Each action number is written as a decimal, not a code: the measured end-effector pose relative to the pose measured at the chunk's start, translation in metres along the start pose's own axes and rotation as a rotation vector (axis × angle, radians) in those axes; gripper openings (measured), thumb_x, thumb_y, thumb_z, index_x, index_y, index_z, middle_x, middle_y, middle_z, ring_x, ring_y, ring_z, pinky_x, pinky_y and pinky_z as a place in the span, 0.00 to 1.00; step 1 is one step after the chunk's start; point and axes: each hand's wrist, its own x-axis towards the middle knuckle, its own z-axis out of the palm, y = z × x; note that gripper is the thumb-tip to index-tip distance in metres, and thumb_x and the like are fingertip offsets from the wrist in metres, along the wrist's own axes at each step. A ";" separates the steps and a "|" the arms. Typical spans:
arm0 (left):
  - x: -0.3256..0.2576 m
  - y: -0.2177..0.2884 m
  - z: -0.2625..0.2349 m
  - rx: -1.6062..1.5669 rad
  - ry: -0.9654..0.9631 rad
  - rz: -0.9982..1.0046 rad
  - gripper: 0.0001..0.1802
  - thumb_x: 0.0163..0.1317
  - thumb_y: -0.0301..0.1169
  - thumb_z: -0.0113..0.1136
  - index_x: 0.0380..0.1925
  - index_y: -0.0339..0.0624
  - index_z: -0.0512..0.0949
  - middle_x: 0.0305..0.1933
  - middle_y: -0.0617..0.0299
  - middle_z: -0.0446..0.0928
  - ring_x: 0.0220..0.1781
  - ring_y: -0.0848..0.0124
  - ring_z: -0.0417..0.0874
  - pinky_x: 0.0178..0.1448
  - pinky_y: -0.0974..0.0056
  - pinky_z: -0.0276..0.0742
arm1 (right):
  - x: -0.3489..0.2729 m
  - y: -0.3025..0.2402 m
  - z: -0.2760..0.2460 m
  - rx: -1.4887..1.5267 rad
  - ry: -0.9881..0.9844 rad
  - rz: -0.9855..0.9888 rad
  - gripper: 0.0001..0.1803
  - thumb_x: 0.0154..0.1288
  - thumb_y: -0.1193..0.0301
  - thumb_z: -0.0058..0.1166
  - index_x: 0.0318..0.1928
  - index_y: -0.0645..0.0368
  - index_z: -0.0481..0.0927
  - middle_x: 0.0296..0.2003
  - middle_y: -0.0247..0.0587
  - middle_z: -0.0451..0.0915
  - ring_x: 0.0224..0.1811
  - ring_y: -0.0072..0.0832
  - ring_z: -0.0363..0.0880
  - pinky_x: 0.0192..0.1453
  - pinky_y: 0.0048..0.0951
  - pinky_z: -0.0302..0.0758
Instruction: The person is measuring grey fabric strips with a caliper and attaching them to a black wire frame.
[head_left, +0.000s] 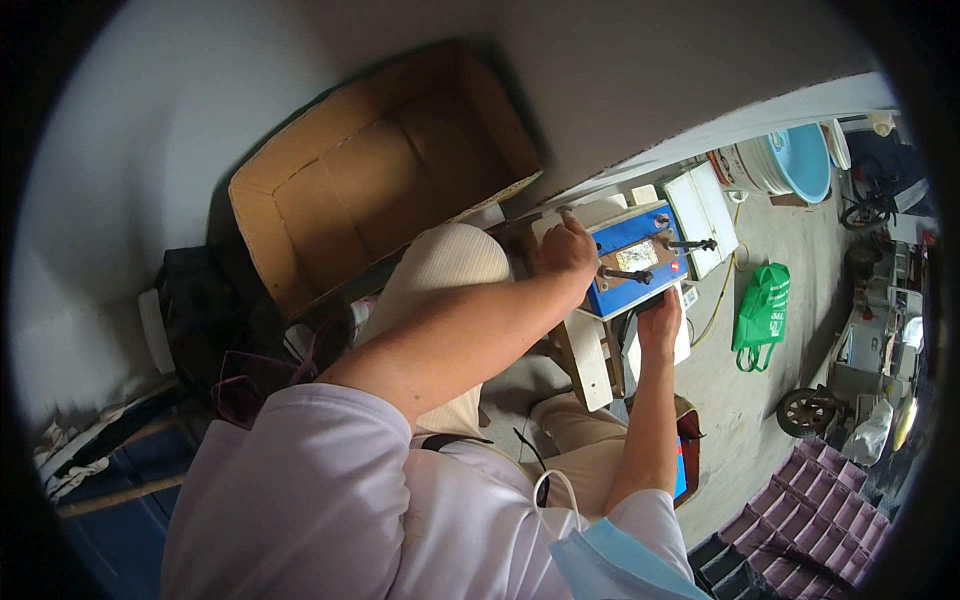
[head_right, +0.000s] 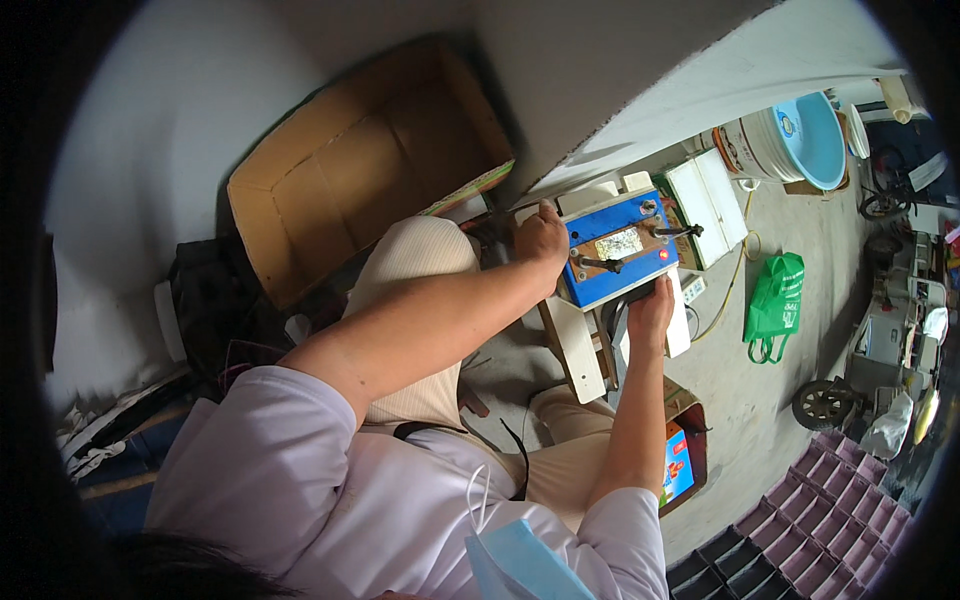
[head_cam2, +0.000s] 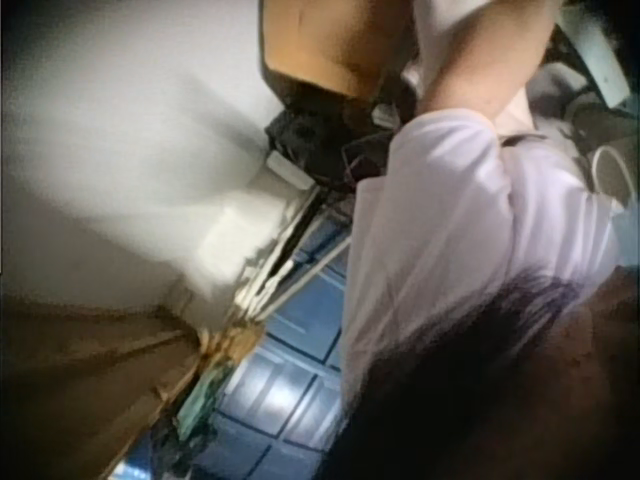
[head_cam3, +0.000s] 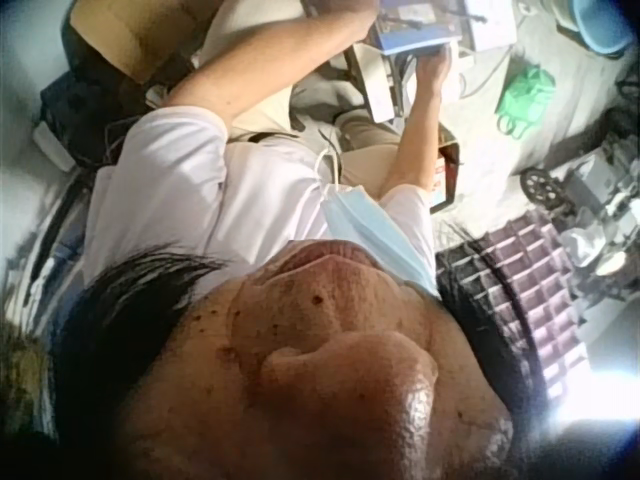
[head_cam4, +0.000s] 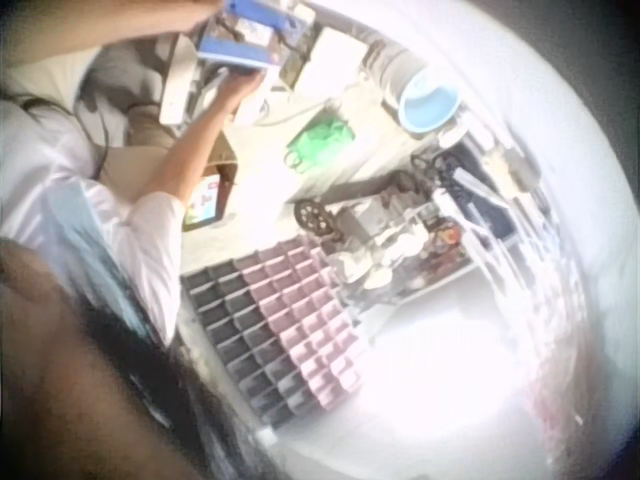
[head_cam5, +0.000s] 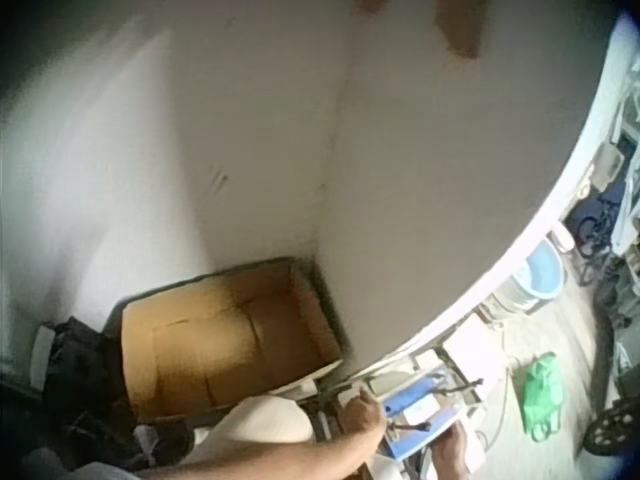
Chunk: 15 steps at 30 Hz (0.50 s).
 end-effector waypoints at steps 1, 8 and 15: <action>-0.002 0.002 -0.001 -0.018 -0.011 -0.024 0.34 0.72 0.49 0.27 0.41 0.29 0.77 0.45 0.39 0.78 0.49 0.45 0.79 0.52 0.51 0.76 | 0.000 0.000 -0.002 -0.002 -0.015 -0.001 0.16 0.75 0.70 0.30 0.53 0.64 0.69 0.49 0.44 0.75 0.52 0.33 0.75 0.57 0.36 0.71; -0.004 0.003 -0.001 -0.079 -0.003 -0.045 0.35 0.71 0.49 0.28 0.38 0.28 0.78 0.42 0.38 0.79 0.46 0.45 0.80 0.49 0.51 0.77 | 0.001 -0.002 0.000 0.008 -0.019 0.022 0.16 0.74 0.72 0.30 0.53 0.64 0.68 0.50 0.45 0.75 0.53 0.33 0.74 0.58 0.36 0.70; 0.000 -0.001 0.005 -0.035 0.056 0.012 0.34 0.71 0.47 0.29 0.34 0.26 0.79 0.39 0.37 0.79 0.44 0.44 0.80 0.47 0.50 0.77 | 0.004 -0.005 0.000 0.013 -0.035 0.041 0.16 0.73 0.73 0.31 0.54 0.65 0.68 0.50 0.45 0.75 0.53 0.34 0.74 0.58 0.36 0.70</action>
